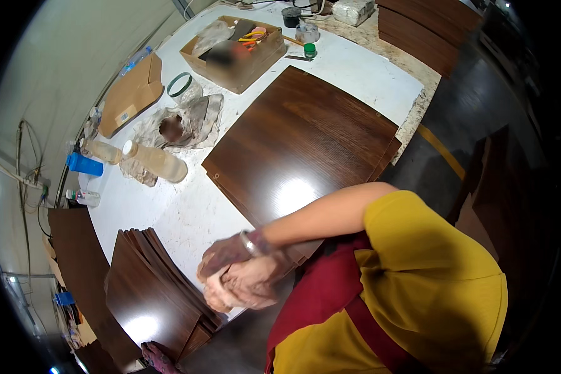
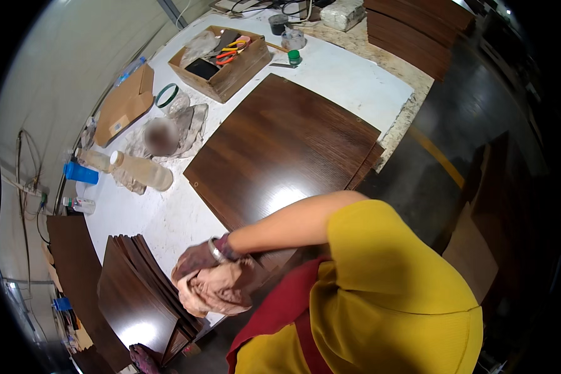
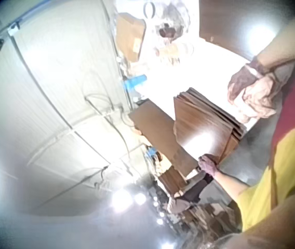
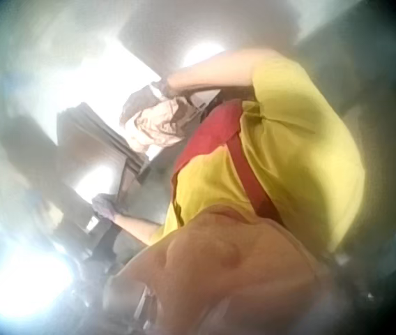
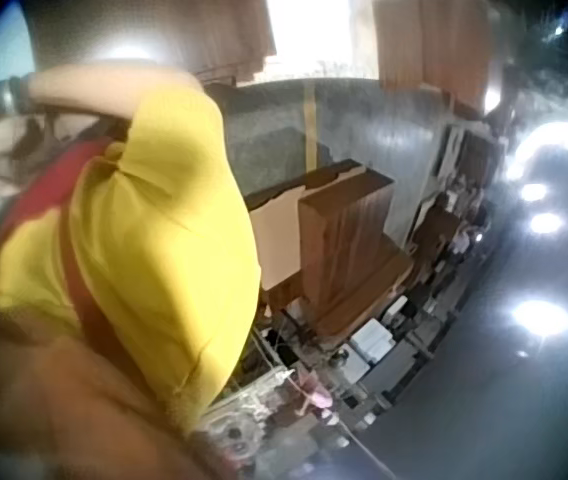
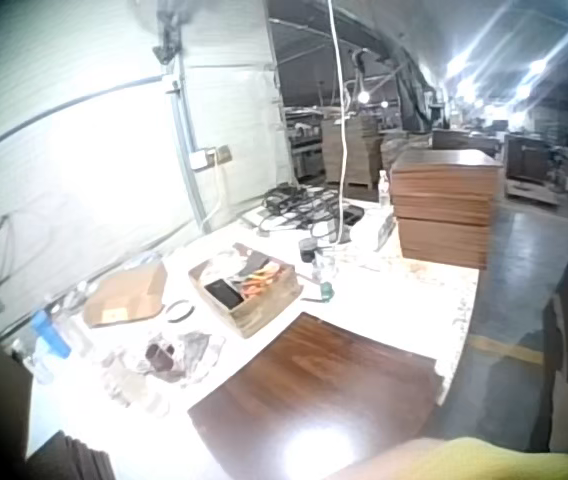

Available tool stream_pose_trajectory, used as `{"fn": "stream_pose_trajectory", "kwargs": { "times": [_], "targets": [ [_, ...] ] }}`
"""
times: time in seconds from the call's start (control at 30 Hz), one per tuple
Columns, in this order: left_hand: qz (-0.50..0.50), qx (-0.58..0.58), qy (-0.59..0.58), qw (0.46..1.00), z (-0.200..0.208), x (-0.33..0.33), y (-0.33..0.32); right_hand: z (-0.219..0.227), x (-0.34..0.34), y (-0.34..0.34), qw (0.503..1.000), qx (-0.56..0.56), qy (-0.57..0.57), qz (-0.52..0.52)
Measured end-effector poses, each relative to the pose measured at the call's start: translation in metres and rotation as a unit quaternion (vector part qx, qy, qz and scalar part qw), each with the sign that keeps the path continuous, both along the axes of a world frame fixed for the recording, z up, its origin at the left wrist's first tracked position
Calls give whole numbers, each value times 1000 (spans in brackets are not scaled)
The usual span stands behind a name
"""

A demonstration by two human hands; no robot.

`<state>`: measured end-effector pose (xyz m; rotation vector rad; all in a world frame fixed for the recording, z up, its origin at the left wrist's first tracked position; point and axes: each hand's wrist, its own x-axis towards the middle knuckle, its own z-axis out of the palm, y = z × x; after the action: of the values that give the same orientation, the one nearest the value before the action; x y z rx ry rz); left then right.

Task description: The person wipes the surface of wooden panels with a cloth. They repeatedly pick up a panel from a stack, wipe it thoroughly, and place it back on the stack.

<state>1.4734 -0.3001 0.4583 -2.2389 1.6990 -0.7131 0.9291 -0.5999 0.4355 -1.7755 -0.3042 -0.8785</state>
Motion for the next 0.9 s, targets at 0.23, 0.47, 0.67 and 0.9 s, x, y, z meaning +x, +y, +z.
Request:
{"fn": "stream_pose_trajectory", "kwargs": {
  "times": [0.23, 0.47, 0.67, 0.9],
  "targets": [
    [-29, -88, 434, 896, 119, -218, -114, 117, -280, -56, 904, 199, 321, -199],
    [-79, 35, 633, 769, 96, -512, -367, 58, -420, -62, 803, 297, 293, -425],
    [-352, 86, 501, 786, 43, -693, -534, 45, -425, -56, 799, 260, 359, -406],
    [-206, 307, 544, 753, 23, -749, -608, 34, -440, -55, 823, -100, 266, -492]
  ]
}}
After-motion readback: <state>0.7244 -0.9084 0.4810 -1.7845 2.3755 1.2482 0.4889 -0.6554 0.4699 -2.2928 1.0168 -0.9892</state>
